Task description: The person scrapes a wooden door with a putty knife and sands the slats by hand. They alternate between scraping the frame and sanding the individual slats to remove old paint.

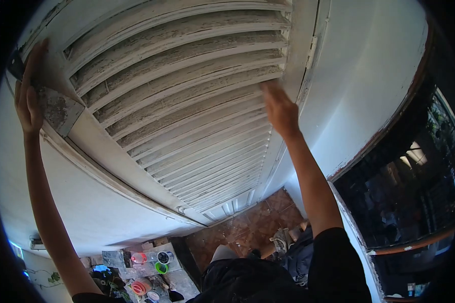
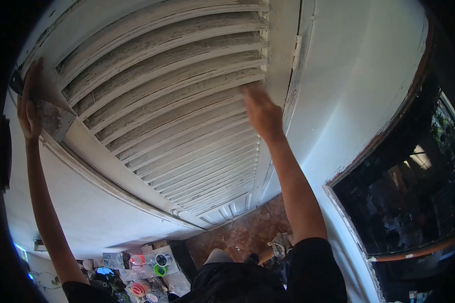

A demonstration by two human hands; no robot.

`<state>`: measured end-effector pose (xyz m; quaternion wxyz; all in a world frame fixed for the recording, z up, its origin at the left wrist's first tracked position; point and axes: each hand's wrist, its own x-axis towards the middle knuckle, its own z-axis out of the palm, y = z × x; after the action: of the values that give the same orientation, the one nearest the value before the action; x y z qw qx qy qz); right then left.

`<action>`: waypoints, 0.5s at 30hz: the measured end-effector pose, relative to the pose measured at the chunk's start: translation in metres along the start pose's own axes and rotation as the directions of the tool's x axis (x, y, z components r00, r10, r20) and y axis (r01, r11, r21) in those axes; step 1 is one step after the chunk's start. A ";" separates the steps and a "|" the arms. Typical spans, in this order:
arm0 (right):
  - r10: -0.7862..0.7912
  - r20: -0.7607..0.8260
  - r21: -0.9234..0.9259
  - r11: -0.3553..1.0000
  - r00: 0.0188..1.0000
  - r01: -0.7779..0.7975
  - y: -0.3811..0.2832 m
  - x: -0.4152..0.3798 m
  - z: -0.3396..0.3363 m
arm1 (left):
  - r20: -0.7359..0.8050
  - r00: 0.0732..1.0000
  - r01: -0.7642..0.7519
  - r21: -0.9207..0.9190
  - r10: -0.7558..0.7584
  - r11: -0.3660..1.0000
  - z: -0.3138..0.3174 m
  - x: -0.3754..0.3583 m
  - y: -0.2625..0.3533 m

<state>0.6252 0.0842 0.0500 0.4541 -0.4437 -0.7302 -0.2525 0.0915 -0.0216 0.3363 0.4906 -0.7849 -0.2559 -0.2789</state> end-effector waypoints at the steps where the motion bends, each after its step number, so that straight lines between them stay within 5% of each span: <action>1: 0.038 -0.065 -0.005 0.999 0.997 -0.039 0.000 -0.001 0.005 | -0.027 1.000 -0.002 0.033 0.002 0.999 -0.002 -0.002 0.002; 6: -0.141 -0.104 0.124 0.980 0.985 0.153 -0.026 -0.008 0.010 | -0.044 0.973 0.229 0.131 -0.225 0.965 -0.001 -0.036 -0.004; 8: -0.086 0.024 -0.021 0.996 0.996 0.086 0.010 -0.007 0.005 | -0.043 0.974 0.225 0.110 -0.222 0.968 0.001 -0.028 -0.001; 12: 0.011 -0.245 -0.012 1.000 0.969 -0.014 -0.026 -0.007 0.025 | -0.130 0.980 0.167 0.133 -0.149 0.977 0.004 -0.015 0.009; 15: -0.083 -0.089 0.068 0.994 0.993 0.089 -0.011 -0.008 0.008 | -0.144 0.983 0.138 0.149 -0.116 0.979 0.005 -0.021 0.011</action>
<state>0.6133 0.0820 0.0399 0.4894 -0.3840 -0.7370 -0.2642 0.0854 -0.0240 0.3129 0.5486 -0.7049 -0.2932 -0.3410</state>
